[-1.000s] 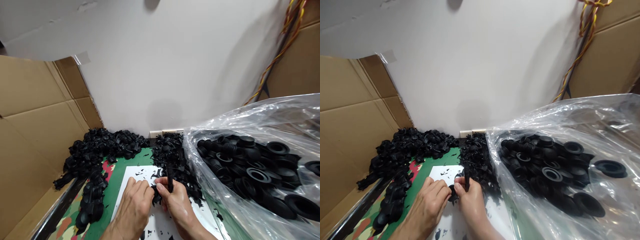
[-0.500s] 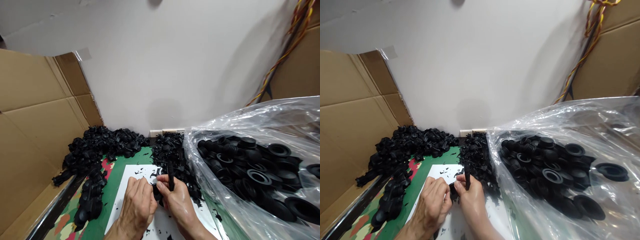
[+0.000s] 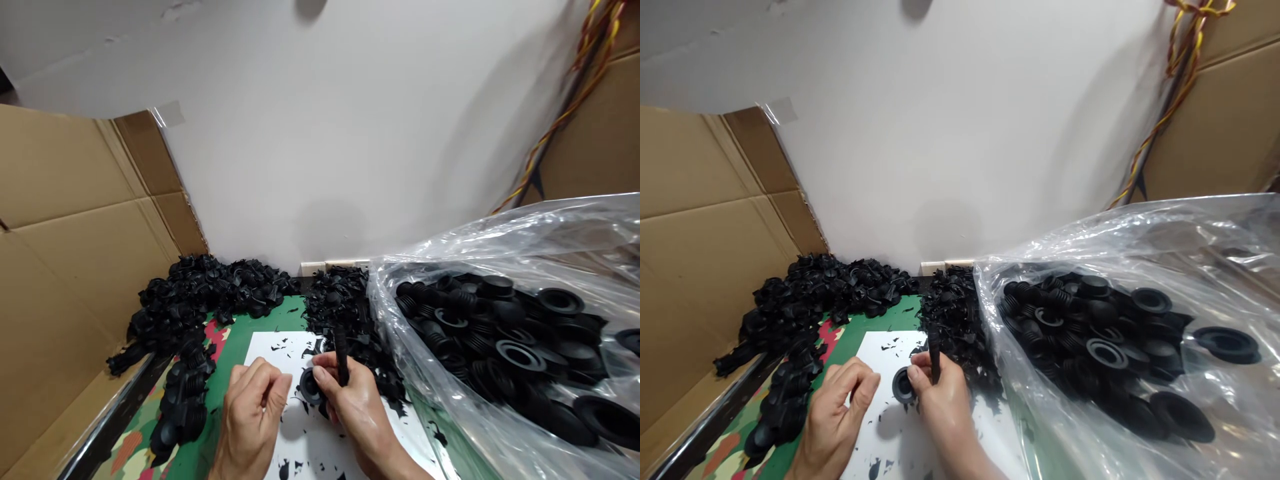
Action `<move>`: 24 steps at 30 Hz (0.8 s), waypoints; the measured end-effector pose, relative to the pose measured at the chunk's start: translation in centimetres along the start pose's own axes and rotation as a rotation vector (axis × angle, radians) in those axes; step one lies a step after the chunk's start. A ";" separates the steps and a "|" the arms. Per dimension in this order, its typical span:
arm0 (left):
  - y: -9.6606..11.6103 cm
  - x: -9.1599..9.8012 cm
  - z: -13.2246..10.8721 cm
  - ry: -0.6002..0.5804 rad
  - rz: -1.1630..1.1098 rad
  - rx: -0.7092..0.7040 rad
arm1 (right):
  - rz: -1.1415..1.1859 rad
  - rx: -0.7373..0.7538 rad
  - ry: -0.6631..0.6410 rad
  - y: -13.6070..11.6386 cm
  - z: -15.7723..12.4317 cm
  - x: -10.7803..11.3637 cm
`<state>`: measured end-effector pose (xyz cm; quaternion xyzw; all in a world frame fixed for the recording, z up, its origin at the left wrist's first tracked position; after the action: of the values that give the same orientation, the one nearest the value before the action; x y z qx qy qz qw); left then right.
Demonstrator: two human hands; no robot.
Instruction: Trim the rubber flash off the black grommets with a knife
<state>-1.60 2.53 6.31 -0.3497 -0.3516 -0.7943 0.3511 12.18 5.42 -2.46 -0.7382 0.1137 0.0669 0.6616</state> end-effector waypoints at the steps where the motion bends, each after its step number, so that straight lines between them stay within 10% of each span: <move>1: 0.5 0.1 0.1 -0.008 -0.006 -0.032 | 0.002 0.006 -0.002 0.0 0.0 0.0; 24: 4.4 -3.1 0.5 -0.164 0.486 -0.384 | 0.127 -0.088 0.024 1.4 0.1 -0.4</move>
<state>3.66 1.70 5.48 -0.5461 -0.1287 -0.7081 0.4287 11.39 5.38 -3.73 -0.7585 0.1650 0.1050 0.6217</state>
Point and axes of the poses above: each hand's wrist, its own z-axis towards the middle knuckle, its own x-axis out of the back of the hand, y = z × x, the point moved 6 cm from there along z, towards the middle knuckle, and after that the axes turned 6 degrees about -y, right-handed, at the moved point
